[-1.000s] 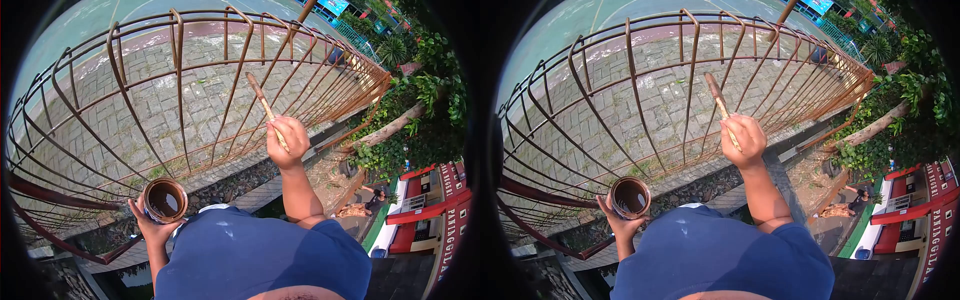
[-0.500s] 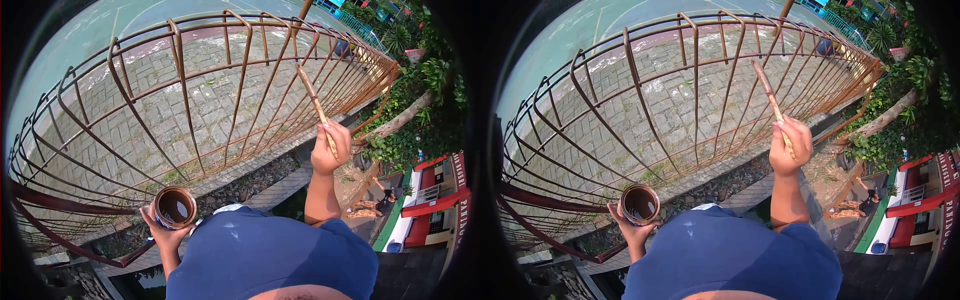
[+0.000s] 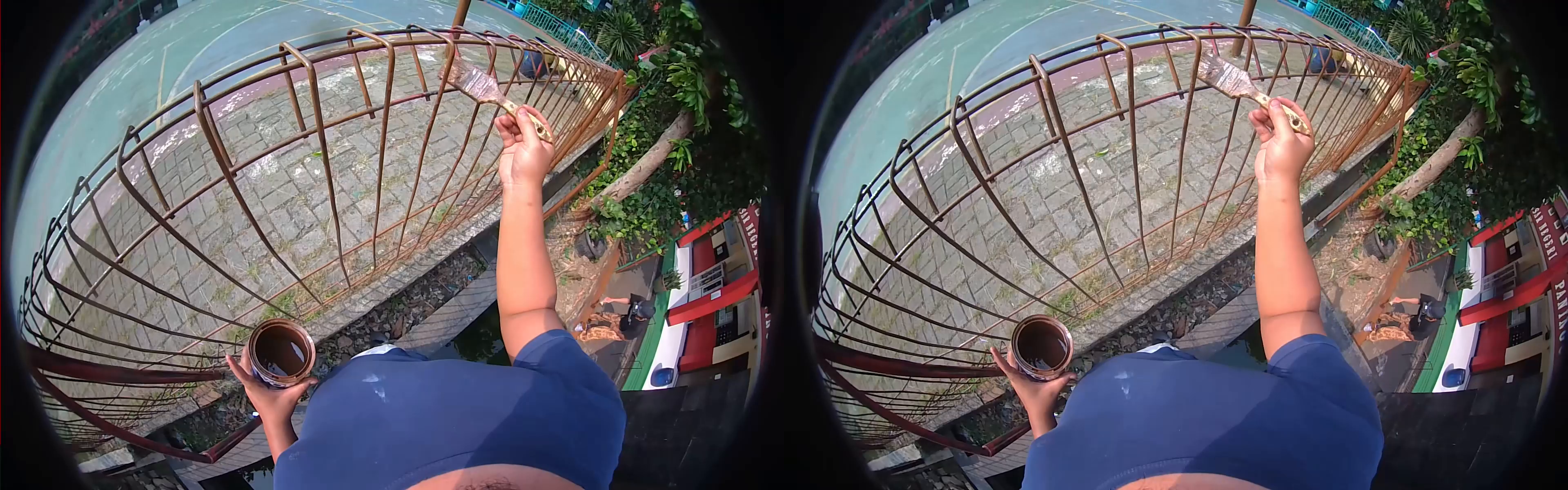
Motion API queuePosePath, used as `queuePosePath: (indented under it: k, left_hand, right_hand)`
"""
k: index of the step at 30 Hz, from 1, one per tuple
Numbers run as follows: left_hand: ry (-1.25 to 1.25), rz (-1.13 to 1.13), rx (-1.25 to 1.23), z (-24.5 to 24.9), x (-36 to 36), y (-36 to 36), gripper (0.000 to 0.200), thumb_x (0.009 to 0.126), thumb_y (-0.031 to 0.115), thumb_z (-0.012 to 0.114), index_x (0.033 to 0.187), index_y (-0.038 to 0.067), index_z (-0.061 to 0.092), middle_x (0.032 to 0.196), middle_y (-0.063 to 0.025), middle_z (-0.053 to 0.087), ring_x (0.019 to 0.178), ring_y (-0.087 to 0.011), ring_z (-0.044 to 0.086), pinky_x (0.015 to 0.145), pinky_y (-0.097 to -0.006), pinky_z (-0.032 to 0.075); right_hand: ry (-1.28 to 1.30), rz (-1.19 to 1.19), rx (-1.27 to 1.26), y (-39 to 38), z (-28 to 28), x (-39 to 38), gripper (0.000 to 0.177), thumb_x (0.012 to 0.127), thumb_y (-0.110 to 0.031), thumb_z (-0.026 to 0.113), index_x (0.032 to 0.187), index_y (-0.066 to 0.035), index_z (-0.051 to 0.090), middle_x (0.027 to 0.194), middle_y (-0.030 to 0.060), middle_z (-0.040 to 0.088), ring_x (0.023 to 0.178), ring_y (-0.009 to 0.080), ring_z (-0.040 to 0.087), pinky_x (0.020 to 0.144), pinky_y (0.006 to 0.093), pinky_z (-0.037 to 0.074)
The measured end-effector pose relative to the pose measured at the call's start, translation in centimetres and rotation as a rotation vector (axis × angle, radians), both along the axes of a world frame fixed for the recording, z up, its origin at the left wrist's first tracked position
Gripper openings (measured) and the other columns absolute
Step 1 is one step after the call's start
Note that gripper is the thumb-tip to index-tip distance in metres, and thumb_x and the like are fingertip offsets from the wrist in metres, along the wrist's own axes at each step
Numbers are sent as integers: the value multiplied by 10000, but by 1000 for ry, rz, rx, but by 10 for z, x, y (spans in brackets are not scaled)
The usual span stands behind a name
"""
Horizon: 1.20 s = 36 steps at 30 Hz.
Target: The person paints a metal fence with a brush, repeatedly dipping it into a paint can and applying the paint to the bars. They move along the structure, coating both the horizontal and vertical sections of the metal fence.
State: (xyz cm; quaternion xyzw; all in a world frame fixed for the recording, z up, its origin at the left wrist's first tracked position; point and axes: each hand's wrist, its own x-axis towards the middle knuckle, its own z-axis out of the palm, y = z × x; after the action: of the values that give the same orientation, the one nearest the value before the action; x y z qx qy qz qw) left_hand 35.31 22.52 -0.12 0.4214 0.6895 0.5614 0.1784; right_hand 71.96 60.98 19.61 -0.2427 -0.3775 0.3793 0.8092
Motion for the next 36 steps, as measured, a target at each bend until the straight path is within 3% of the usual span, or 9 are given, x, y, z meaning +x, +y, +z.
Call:
queuePosePath:
  k: [6, 13, 16, 19, 25, 32, 34, 36]
  left_hand:
    - [31, 8, -4, 6, 13, 5, 1676, 395, 457, 1027, 1612, 113, -72, 1514, -201, 436, 1343, -333, 514, 1151, -470, 402]
    - [16, 30, 41, 4, 22, 7, 1667, 404, 436, 1031, 1613, 118, -72, 1528, -188, 419, 1341, -321, 516, 1149, -463, 411]
    - [-88, 41, 42, 11, 33, 7, 1663, 420, 438, 1027, 1609, 119, -92, 1510, -175, 440, 1335, -311, 521, 1149, -464, 416]
    - [35, 44, -9, 3, 31, 10, 1659, 427, 433, 1026, 1609, 124, -96, 1499, -171, 450, 1330, -311, 523, 1148, -464, 416]
    - [42, 5, 27, 1, 39, 14, 1651, 429, 428, 1028, 1608, 113, -85, 1507, -169, 434, 1331, -313, 520, 1147, -460, 416]
    - [-161, 51, 6, 15, 58, 22, 1662, 410, 396, 1040, 1605, 86, -73, 1517, -175, 421, 1345, -315, 503, 1155, -453, 396]
    - [-88, 39, -20, 6, 54, 24, 1662, 408, 395, 1041, 1606, 81, -68, 1521, -184, 416, 1350, -317, 498, 1157, -450, 392]
    - [-37, 13, -31, 1, 53, 27, 1660, 407, 394, 1042, 1607, 80, -61, 1524, -193, 413, 1353, -319, 495, 1157, -448, 390]
  right_hand:
    - [91, 174, -71, 40, 17, -39, 169, 927, -40, 691, 1069, 25, 629, 861, 140, 715, 700, 205, 724, 662, 336, 643]
    - [-94, 33, -50, 36, 19, 0, 157, 910, -25, 699, 1031, 49, 632, 837, 140, 715, 637, 193, 712, 617, 323, 639]
    - [61, 140, -60, 50, 22, -11, 176, 916, -39, 694, 1054, 41, 619, 847, 152, 708, 677, 220, 720, 650, 344, 648]
    - [201, 288, -99, 72, 18, -31, 179, 915, -48, 699, 1055, 27, 617, 849, 159, 699, 701, 246, 720, 660, 364, 651]
    - [75, 270, -186, 59, 0, -1, 160, 913, -48, 693, 1038, 25, 625, 850, 150, 713, 673, 218, 719, 638, 356, 645]
    - [-233, -203, 83, 19, 7, 20, 144, 908, -26, 723, 1015, 48, 663, 870, 124, 729, 694, 169, 715, 643, 296, 614]
    - [-377, -362, 193, 18, 16, 2, 112, 894, -26, 754, 967, 41, 702, 899, 101, 739, 723, 148, 717, 648, 263, 580]
    - [-551, -610, 316, 48, 12, -10, 132, 844, -65, 803, 930, -9, 721, 813, 73, 741, 706, 160, 723, 633, 290, 555]
